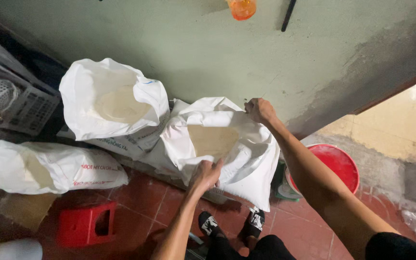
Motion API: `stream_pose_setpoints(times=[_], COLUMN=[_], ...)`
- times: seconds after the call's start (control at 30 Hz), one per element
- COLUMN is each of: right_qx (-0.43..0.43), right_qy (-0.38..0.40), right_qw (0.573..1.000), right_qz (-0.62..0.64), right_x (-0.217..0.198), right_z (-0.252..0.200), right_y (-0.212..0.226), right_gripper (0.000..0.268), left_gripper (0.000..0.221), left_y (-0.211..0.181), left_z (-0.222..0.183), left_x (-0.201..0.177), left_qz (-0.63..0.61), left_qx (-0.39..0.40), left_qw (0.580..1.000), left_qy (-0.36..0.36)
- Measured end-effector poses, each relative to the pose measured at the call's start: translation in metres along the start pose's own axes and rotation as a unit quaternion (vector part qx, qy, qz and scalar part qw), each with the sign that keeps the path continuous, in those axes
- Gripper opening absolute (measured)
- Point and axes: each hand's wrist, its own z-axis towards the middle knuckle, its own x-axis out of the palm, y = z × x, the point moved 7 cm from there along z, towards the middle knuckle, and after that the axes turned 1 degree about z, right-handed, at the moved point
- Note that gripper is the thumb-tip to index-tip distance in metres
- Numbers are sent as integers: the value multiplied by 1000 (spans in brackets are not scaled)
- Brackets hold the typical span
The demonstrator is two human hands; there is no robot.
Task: The person carries a round component to a restroom sink, washes it by hand with water and a cloth, then returns to a storage area and uses a plastic scoop to transfer flour from large bags into a red bucket placed on a scale.
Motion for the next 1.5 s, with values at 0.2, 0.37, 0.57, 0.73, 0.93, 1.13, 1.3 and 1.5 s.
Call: stream_pose_setpoints(times=[0.2,0.37,0.57,0.73,0.93,1.13,1.3,1.5], right_qx=[-277,-42,269,282,-292,-247,126,-33], right_qy=[17,45,230,93,-140,190,402,132], right_qw=[961,908,653,809,945,948,844,991], right_qz=[-3,414,670,508,50,55,330,1], right_x=[37,53,77,41,-24,47,89,57], right_z=[-22,18,32,0,-38,9,88,147], right_y=[19,-13,-64,-126,10,87,71,51], right_gripper=[59,47,33,39,80,39,31,43], left_gripper=[61,73,88,51,38,46,43,46], left_y=[64,129,162,116,54,82,145,205], left_z=[-32,10,123,154,97,70,89,120], left_x=[63,150,115,28,12,31,78,121], left_qz=[-364,-612,-829,-885,-876,-860,-811,-751], left_qx=[-112,-288,-191,-39,88,-10,138,-62], left_qw=[922,731,493,447,468,510,567,655], left_qy=[-74,-88,-181,-129,-74,-16,-38,-54])
